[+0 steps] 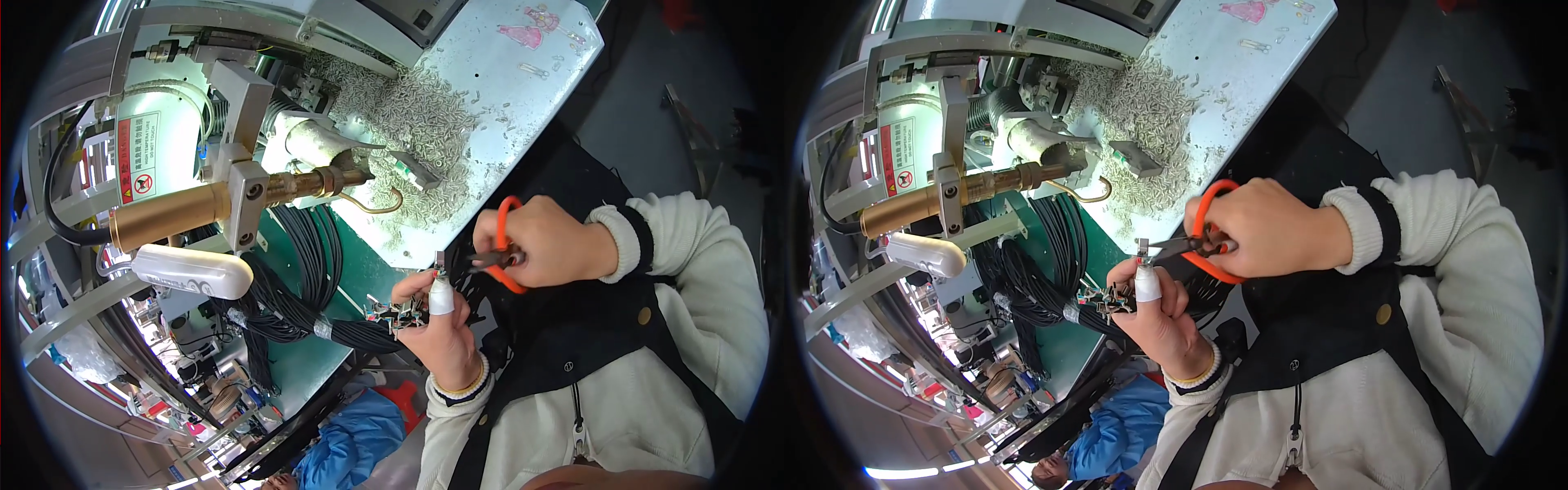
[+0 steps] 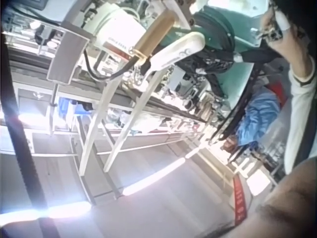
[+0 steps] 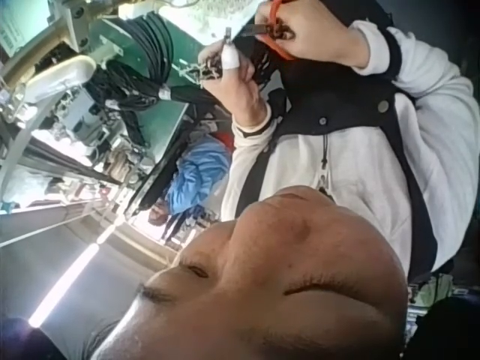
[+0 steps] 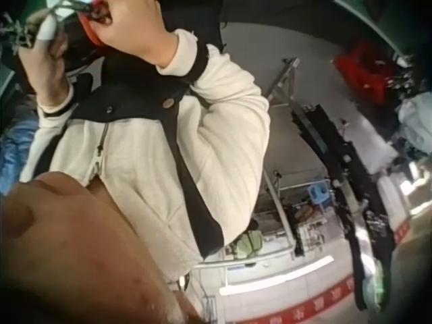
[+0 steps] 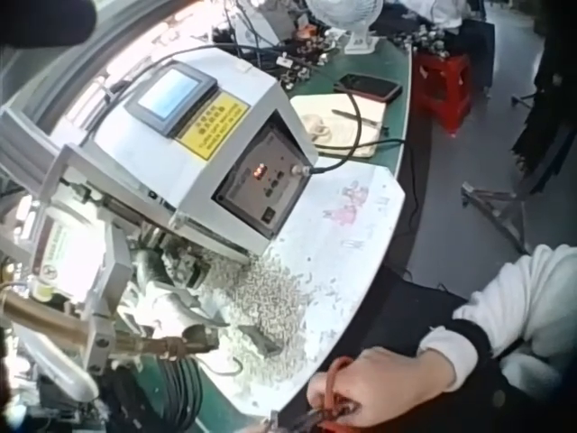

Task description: The person picks up a bundle of cables, trims the wire ends with shears, and then places the wires into a machine to crimp them.

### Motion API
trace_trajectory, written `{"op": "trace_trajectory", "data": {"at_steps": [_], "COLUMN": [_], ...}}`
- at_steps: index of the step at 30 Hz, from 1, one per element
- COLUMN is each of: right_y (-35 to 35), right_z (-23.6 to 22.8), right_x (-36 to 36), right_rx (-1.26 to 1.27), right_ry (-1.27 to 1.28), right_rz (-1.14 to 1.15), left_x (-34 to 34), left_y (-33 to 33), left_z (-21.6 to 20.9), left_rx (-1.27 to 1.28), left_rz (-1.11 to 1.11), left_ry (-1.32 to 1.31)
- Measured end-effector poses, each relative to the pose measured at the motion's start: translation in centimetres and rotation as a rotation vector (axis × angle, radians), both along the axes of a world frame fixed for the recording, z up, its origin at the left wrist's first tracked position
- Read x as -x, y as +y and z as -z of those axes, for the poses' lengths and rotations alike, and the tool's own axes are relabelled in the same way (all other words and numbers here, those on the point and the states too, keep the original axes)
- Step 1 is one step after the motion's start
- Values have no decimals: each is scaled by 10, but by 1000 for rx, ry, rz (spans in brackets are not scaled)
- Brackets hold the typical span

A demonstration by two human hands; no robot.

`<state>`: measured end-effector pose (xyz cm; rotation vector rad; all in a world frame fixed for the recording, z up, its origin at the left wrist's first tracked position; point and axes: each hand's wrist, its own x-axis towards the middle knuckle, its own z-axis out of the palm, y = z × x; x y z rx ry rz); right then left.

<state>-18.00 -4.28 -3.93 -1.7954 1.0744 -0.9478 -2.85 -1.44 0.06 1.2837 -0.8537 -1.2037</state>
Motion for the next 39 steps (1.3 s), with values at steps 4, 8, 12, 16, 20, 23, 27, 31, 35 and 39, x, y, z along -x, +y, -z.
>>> {"op": "trace_trajectory", "data": {"at_steps": [4,8,12,16,20,23,27,31,35,39], "right_y": [-5,-12,-17,-20,-24,-26,-27,-30,-30,-22], "right_z": [-10,-23,-16,-7,-14,-21,-16,-12,-12,-14], "right_x": [0,6,4,0,7,14,11,10,7,3], "right_rx": [307,683,659,424,576,822,852,570,474,439], "right_ry": [-82,119,-8,-202,-47,228,211,0,-128,-89], "right_rz": [136,66,48,1,-17,-36,-21,-67,-61,13], "left_x": [-1,-3,2,5,4,0,-1,-3,1,4], "left_y": [2,5,3,4,6,5,1,0,-3,-2], "left_z": [1,-3,-6,-7,-3,-1,-7,-6,-8,-4], "left_rx": [-25,-89,-16,-6,114,91,-34,-163,-155,-109], "left_rz": [12,39,50,11,-1,71,149,158,106,49], "left_ry": [-21,-35,21,-53,-469,-403,-281,-46,62,15]}}
